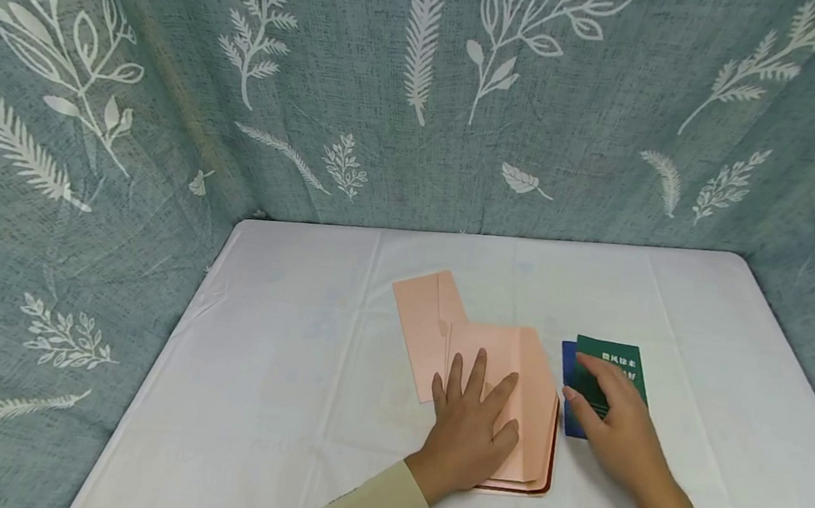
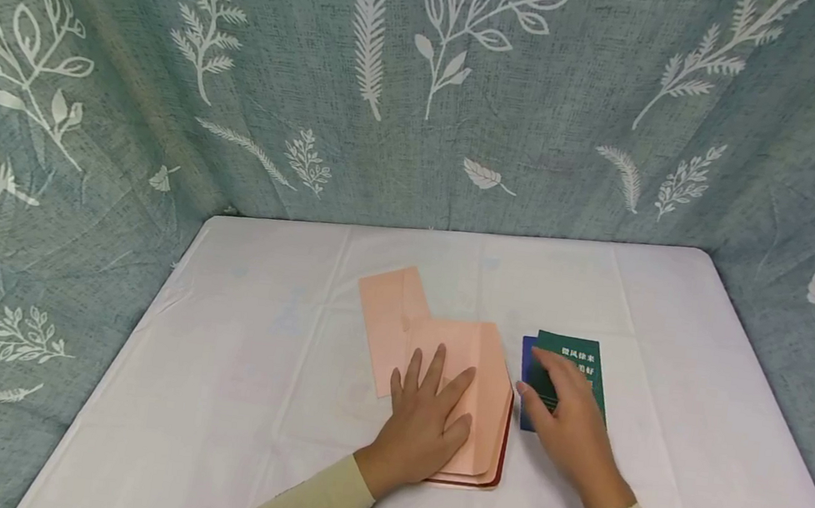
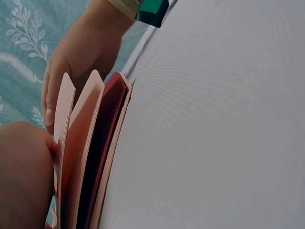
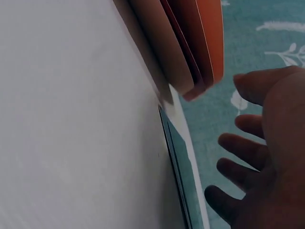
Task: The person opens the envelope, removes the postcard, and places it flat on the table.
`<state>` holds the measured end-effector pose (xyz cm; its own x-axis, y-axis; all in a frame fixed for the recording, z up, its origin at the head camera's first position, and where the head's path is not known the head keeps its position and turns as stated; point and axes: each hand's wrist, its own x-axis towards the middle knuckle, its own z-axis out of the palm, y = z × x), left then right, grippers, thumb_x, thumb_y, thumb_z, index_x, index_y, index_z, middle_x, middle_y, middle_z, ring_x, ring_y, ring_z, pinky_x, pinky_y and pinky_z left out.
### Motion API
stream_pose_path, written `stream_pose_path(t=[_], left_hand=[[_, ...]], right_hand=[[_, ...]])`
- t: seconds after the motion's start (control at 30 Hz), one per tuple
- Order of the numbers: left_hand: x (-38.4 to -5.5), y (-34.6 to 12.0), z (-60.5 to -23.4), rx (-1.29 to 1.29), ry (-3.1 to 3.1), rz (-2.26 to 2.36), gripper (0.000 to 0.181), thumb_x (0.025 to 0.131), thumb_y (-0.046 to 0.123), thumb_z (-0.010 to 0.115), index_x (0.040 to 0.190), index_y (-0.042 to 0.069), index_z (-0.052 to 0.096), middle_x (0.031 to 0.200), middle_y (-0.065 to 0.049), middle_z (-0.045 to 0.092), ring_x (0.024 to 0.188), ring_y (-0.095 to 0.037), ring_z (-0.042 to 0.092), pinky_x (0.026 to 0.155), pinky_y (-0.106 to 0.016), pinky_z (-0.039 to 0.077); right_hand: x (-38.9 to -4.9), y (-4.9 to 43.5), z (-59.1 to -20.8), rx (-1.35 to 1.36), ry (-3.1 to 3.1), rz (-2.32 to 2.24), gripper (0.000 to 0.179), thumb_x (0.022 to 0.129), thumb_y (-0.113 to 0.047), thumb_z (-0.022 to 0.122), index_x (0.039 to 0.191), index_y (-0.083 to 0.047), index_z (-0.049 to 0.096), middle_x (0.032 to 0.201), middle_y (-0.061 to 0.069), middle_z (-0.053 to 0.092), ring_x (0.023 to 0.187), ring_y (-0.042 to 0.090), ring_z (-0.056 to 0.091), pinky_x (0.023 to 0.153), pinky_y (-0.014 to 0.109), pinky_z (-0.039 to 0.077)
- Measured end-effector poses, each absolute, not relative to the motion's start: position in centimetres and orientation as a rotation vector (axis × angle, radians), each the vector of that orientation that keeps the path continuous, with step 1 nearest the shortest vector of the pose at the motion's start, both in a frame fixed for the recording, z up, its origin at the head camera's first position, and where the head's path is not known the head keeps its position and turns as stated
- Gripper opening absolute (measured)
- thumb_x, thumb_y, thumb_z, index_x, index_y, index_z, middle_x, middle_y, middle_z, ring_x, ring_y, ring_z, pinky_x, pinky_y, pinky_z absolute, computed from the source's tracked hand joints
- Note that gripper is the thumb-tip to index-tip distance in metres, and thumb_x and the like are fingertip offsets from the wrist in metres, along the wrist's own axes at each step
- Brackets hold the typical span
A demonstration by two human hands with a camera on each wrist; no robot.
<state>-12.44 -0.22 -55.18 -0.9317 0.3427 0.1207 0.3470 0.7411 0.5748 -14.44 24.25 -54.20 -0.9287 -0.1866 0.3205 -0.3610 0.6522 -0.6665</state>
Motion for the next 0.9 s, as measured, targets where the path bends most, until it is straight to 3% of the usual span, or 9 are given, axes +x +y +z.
stream_pose_path(t=[0.07,0.17,0.33,0.57,0.9], left_hand=[[-12.5,-0.2,-55.2,-0.584,-2.923,-0.955,0.062,0.106,0.037,0.052,0.165,0.02,0.05,0.178,-0.023,0.016,0.161,-0.054,0.004,0.115,-0.083,0.007],[-12.5,-0.2,-55.2,-0.589,-2.923,-0.935,0.061,0.106,0.037,0.053,0.165,0.02,0.051,0.177,-0.024,0.017,0.16,-0.055,0.005,0.115,-0.084,0.008],[-12.6,-0.1,-55.3,-0.587,-2.93,-0.927,0.061,0.107,0.038,0.052,0.165,0.02,0.05,0.177,-0.024,0.017,0.16,-0.055,0.005,0.115,-0.084,0.009],[-12.5,-0.1,-55.1,-0.579,-2.946,-0.92,0.062,0.107,0.039,0.053,0.166,0.021,0.05,0.177,-0.024,0.016,0.16,-0.055,0.004,0.115,-0.083,0.008],[-12.6,0.0,-55.5,-0.576,-2.999,-0.781,0.066,0.106,0.046,0.062,0.165,0.017,0.051,0.178,-0.024,0.013,0.161,-0.053,0.004,0.118,-0.079,0.011]], right_hand=[[-14.4,23.9,-54.2,0.489,-2.671,1.123,0.056,0.106,-0.018,0.074,0.155,0.0,0.055,0.158,0.027,0.051,0.148,0.053,0.041,0.112,0.075,0.034],[-14.3,23.4,-54.3,0.551,-2.701,1.091,0.058,0.107,-0.018,0.072,0.158,0.0,0.051,0.163,0.026,0.046,0.152,0.053,0.035,0.117,0.073,0.029],[-14.2,22.9,-54.3,0.618,-2.717,1.008,0.054,0.108,-0.011,0.067,0.158,0.001,0.052,0.167,0.021,0.045,0.155,0.049,0.033,0.121,0.066,0.028],[-14.2,22.4,-54.6,0.707,-2.736,0.852,0.054,0.104,-0.004,0.069,0.156,0.001,0.056,0.166,0.019,0.046,0.154,0.049,0.035,0.115,0.071,0.035],[-13.8,21.7,-55.0,0.768,-2.934,0.842,0.05,0.111,-0.017,0.061,0.158,-0.001,0.055,0.168,0.016,0.043,0.157,0.043,0.032,0.122,0.069,0.022]])
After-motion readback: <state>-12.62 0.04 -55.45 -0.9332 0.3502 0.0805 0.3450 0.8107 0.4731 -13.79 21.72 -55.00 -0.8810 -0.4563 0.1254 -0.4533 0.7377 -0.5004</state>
